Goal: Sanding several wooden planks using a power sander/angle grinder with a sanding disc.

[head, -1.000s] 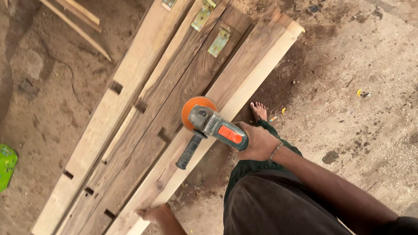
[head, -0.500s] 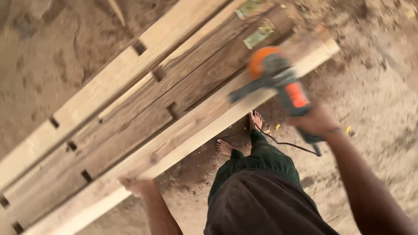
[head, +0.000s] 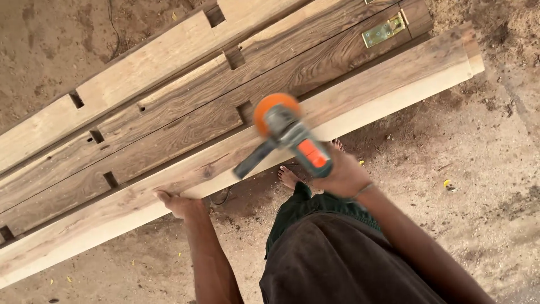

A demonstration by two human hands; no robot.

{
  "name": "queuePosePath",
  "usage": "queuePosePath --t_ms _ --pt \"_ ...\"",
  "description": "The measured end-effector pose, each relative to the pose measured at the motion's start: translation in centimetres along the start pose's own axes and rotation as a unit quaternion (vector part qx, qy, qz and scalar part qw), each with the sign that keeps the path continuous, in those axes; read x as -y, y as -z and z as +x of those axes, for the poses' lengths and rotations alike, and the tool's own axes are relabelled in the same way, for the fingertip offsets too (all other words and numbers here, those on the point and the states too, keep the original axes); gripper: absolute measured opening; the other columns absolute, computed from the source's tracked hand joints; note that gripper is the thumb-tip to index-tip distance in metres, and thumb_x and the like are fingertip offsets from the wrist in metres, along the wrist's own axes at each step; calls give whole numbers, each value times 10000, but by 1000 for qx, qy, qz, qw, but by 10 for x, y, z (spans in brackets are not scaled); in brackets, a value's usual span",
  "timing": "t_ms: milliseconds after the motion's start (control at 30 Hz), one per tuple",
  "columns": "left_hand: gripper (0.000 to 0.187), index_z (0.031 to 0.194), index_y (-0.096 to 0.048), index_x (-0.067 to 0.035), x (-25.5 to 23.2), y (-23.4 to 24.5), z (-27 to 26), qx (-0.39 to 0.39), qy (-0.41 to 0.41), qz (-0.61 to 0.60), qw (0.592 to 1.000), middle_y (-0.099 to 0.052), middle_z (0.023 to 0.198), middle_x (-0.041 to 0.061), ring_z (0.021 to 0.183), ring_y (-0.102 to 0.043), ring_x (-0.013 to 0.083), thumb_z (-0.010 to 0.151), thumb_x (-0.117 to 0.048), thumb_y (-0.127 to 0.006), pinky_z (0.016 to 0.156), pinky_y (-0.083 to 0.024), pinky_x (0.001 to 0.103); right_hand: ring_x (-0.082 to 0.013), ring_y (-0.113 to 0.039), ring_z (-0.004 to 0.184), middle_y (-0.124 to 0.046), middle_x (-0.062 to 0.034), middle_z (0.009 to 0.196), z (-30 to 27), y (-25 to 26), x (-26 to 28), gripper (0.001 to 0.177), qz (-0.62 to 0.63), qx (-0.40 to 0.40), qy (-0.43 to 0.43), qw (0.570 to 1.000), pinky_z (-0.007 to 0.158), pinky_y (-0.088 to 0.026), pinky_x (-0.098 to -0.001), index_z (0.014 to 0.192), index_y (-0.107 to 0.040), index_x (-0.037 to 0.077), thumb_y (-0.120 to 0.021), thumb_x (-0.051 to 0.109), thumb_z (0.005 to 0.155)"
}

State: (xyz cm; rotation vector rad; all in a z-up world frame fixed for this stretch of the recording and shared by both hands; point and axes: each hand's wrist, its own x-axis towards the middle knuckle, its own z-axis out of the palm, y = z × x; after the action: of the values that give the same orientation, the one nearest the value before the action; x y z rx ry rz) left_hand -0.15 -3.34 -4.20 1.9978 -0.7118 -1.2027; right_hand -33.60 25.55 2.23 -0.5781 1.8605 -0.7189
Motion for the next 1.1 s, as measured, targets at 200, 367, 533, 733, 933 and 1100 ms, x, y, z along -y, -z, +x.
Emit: queuePosePath --t_ms 200,367,533,733,933,1100 --pt "742 1608 -236 -145 -14 1 -24 17 -1 -193 981 -279 1672 122 1550 -280 294 1015 -563 -389 1261 -245 487 -350 -697 1102 -711 -211 1202 -12 -19 29 1002 -19 51 56 997 983 -551 -431 1506 -398 47 -803 379 653" --pt "728 1606 -272 -196 -4 4 -21 -13 16 -94 995 -238 1677 67 1539 -234 282 992 -582 -339 1213 -163 568 -506 -581 1156 -494 -443 1355 -6 -7 -72 1210 -99 -108 211 966 935 -519 -513 1485 -276 -146 -929 348 594" --pt "734 1599 -231 -189 3 8 -7 57 -27 -207 976 -272 1659 127 1526 -301 315 997 -581 -385 1229 -318 551 -277 -767 912 -766 -158 1033 -26 71 -122 667 32 -104 -115 987 870 -634 -406 1239 -635 66 -868 204 630" --pt "708 1597 -252 -191 10 19 7 73 -19 -226 971 -304 1652 143 1521 -333 327 1015 -549 -434 1227 -333 584 -263 -724 866 -731 -123 990 -22 131 -189 588 119 -199 -141 963 818 -604 -451 1170 -613 43 -867 117 645" --pt "668 1585 -337 -164 35 28 50 200 -76 -313 925 -404 1638 135 1529 -392 363 1031 -528 -421 1201 -330 576 -267 -740 864 -734 -141 1000 -14 100 -153 623 113 -187 -70 973 827 -625 -450 1188 -610 15 -872 123 633" --pt "694 1592 -289 -172 -13 5 -23 54 -10 -175 983 -318 1642 94 1526 -286 322 1026 -562 -384 1192 -228 592 -272 -743 934 -725 -150 1082 -19 29 -83 825 26 -65 -95 993 881 -613 -436 1313 -532 53 -915 233 605"
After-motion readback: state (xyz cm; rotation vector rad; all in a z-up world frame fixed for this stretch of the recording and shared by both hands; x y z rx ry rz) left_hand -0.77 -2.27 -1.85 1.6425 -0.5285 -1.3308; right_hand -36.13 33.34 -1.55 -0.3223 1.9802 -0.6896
